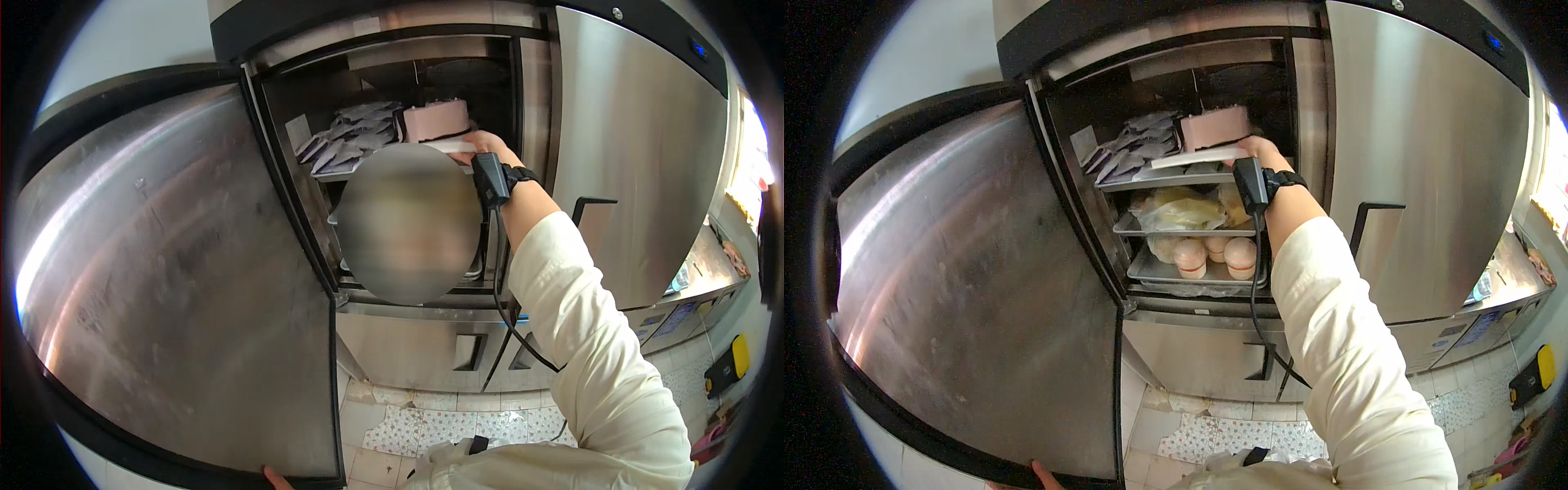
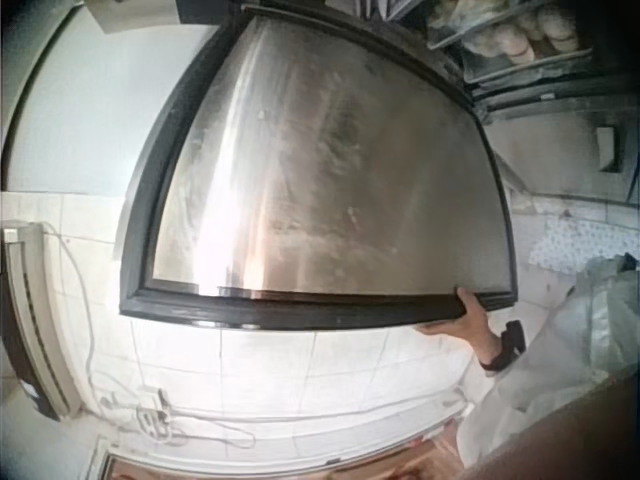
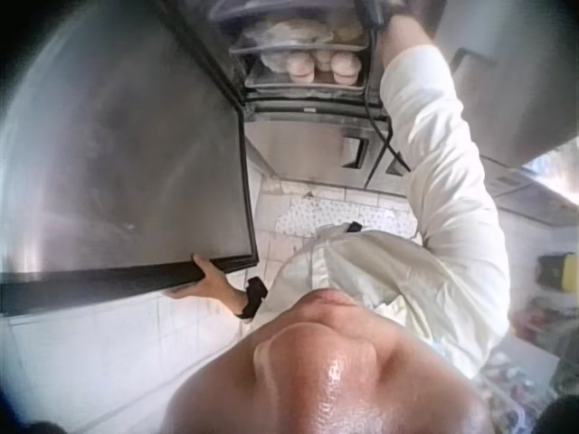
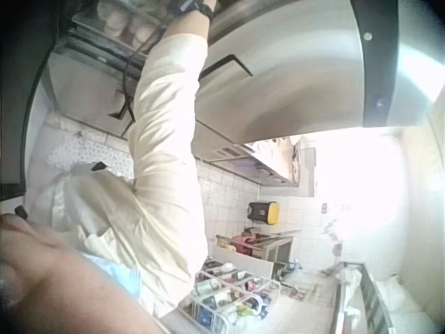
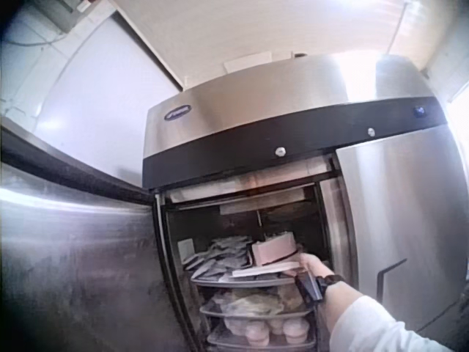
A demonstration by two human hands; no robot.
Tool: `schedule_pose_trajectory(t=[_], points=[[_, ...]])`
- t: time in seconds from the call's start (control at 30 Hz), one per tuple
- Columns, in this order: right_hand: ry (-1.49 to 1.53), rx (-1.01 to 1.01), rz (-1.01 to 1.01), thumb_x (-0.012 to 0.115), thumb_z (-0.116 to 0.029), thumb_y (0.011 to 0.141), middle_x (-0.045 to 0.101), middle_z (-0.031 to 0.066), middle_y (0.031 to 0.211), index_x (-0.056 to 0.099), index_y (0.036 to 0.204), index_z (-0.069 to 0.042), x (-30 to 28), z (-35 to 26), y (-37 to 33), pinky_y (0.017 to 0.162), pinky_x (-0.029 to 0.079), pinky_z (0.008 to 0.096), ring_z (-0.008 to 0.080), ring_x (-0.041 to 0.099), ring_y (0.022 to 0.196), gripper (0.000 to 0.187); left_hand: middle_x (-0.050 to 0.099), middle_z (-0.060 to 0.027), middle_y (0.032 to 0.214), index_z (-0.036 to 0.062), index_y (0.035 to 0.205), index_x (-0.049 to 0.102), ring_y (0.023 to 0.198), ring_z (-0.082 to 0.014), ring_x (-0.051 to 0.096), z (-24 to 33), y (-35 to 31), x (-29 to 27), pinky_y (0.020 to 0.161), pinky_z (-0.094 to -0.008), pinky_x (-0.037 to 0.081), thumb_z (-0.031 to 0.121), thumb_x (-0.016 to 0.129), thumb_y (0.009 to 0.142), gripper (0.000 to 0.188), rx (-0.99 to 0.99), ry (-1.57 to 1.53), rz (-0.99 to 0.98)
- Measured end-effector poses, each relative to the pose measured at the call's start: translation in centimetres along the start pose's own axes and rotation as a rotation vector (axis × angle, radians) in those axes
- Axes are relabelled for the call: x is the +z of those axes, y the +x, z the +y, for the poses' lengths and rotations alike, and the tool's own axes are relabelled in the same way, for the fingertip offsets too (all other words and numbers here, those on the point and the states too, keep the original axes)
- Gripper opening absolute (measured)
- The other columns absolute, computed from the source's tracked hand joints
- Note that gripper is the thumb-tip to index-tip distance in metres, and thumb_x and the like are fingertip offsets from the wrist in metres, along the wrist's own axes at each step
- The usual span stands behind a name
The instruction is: The person assembles a white and green paper box by folding the flaps and securing them with tape. They then place the assembled box on a table and briefly sweep the floor with a broom and dustpan before opening a refrigerator.
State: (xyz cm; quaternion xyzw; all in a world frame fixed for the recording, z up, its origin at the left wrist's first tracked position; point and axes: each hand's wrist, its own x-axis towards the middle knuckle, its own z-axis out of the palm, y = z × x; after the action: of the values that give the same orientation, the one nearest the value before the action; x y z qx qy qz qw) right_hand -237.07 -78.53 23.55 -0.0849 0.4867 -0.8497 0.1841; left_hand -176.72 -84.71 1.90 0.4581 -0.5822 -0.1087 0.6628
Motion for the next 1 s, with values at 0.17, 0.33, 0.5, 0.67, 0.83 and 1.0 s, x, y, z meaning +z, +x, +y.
schedule_pose_trajectory(t=[0.17,0.33,0.5,0.67,0.83,1.0], points=[[0.019,-0.117,0.068,0.045,-0.004,0.088,0.051,0.0282,0.109,0.041,0.113,0.015,0.0,0.9,-1.9,0.065,0.062,0.037,0.0371,0.063,0.083,0.032,0.026,-0.0377,0.133,-0.014,0.137,0.003,0.121,-0.0446,0.036,0.0,0.5,-0.3,0.104,-0.0491,0.031,0.03,0.08,0.07,0.111,0.05,0.069,-0.042],[0.121,-0.158,-0.018,0.049,-0.002,0.085,0.051,0.0254,0.107,0.045,0.106,0.013,0.2,2.3,-4.4,0.065,0.061,0.0371,0.0336,0.061,0.088,0.027,0.027,-0.0379,0.132,-0.0148,0.136,0.004,0.119,-0.0442,0.037,-1.0,0.8,-0.9,0.103,-0.0491,0.032,0.026,0.079,0.071,0.108,0.01,0.092,-0.032],[0.131,-0.19,-0.105,0.049,-0.003,0.086,0.049,0.0243,0.109,0.043,0.105,0.013,-3.8,2.3,-4.8,0.078,0.06,0.0384,0.0353,0.059,0.098,0.025,0.028,-0.0379,0.131,-0.0139,0.137,0.005,0.119,-0.0445,0.038,-0.7,0.5,0.6,0.102,-0.0488,0.034,0.025,0.078,0.071,0.106,0.035,0.063,-0.035],[0.227,-0.174,-0.139,0.049,-0.003,0.087,0.05,0.0255,0.109,0.042,0.107,0.014,-1.6,2.3,-13.1,0.077,0.06,0.0373,0.0347,0.06,0.097,0.027,0.026,-0.0378,0.133,-0.0123,0.138,0.007,0.121,-0.0449,0.035,-0.6,1.1,0.1,0.105,-0.0482,0.029,0.028,0.078,0.072,0.105,0.063,0.187,-0.055],[0.268,-0.162,-0.184,0.048,-0.004,0.087,0.05,0.0274,0.11,0.04,0.11,0.015,-3.0,1.1,-18.8,0.074,0.061,0.0383,0.0358,0.061,0.095,0.032,0.012,-0.0258,0.146,-0.0009,0.144,0.006,0.135,-0.0373,0.021,-0.4,0.1,-0.4,0.112,-0.0456,0.015,0.017,0.063,0.082,0.086,0.079,0.156,-0.098],[0.228,-0.084,-0.242,0.055,-0.008,0.085,0.054,0.0228,0.105,0.047,0.106,0.012,-7.4,0.0,-25.5,0.07,0.061,0.0336,0.03,0.063,0.091,0.03,0.016,-0.0233,0.146,-0.0057,0.143,-0.001,0.132,-0.0296,0.024,2.8,-1.1,-2.2,0.109,-0.0393,0.017,0.024,0.07,0.081,0.099,-0.231,-0.336,-0.401]])
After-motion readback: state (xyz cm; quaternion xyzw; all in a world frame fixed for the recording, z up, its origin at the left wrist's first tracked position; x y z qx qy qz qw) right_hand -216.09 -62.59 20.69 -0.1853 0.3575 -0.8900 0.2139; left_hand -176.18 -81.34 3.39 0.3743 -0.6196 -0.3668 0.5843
